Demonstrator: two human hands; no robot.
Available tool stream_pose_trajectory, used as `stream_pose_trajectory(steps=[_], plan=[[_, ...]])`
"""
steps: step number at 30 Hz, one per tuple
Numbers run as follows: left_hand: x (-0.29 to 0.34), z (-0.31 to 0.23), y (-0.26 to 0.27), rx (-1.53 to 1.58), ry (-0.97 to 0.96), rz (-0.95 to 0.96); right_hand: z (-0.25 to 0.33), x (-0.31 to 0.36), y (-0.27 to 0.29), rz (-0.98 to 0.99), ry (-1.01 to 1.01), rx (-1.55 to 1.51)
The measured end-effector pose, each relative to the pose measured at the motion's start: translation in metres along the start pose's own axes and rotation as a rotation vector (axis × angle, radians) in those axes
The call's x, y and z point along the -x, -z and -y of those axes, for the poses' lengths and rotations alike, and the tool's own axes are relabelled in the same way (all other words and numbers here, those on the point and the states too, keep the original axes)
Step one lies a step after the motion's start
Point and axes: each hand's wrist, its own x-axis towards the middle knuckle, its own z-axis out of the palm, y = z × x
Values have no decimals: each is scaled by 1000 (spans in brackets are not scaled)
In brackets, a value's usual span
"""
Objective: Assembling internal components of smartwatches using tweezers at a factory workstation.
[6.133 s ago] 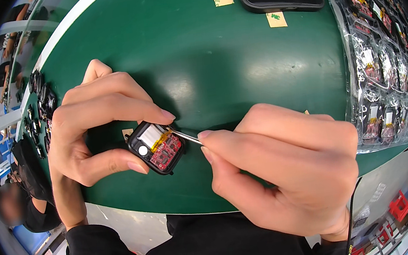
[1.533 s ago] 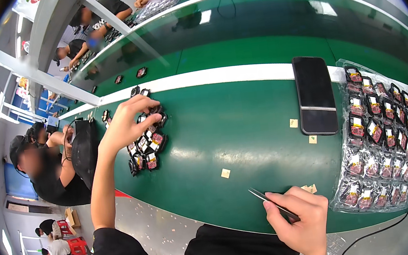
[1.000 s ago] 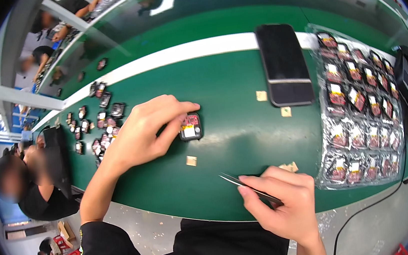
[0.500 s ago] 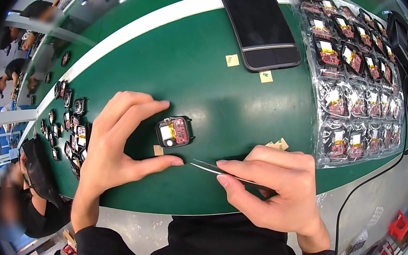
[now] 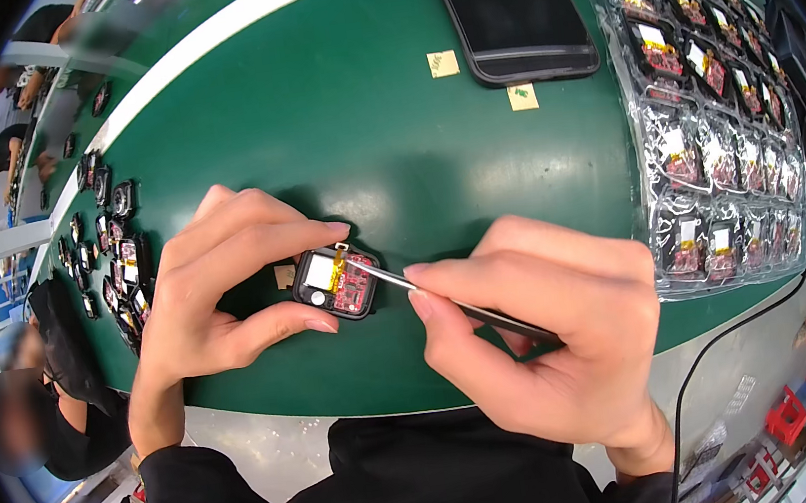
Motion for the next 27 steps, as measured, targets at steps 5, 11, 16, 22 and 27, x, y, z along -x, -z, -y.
stream_pose_trajectory(steps=[5, 11, 16, 22, 27], plan=[[-3, -1, -1, 5, 24, 10, -7, -3, -6, 32, 30, 51], [-4, 1, 0, -3, 14, 22, -12, -4, -10, 23, 102, 95], [-5, 2, 1, -4, 23, 52, -11, -3, -12, 5, 107, 127], [-6, 0, 1, 29, 77, 21, -11, 1, -10, -27, 156, 188], [-8, 0, 2, 3, 48, 26, -20, 2, -17, -71, 309, 215]])
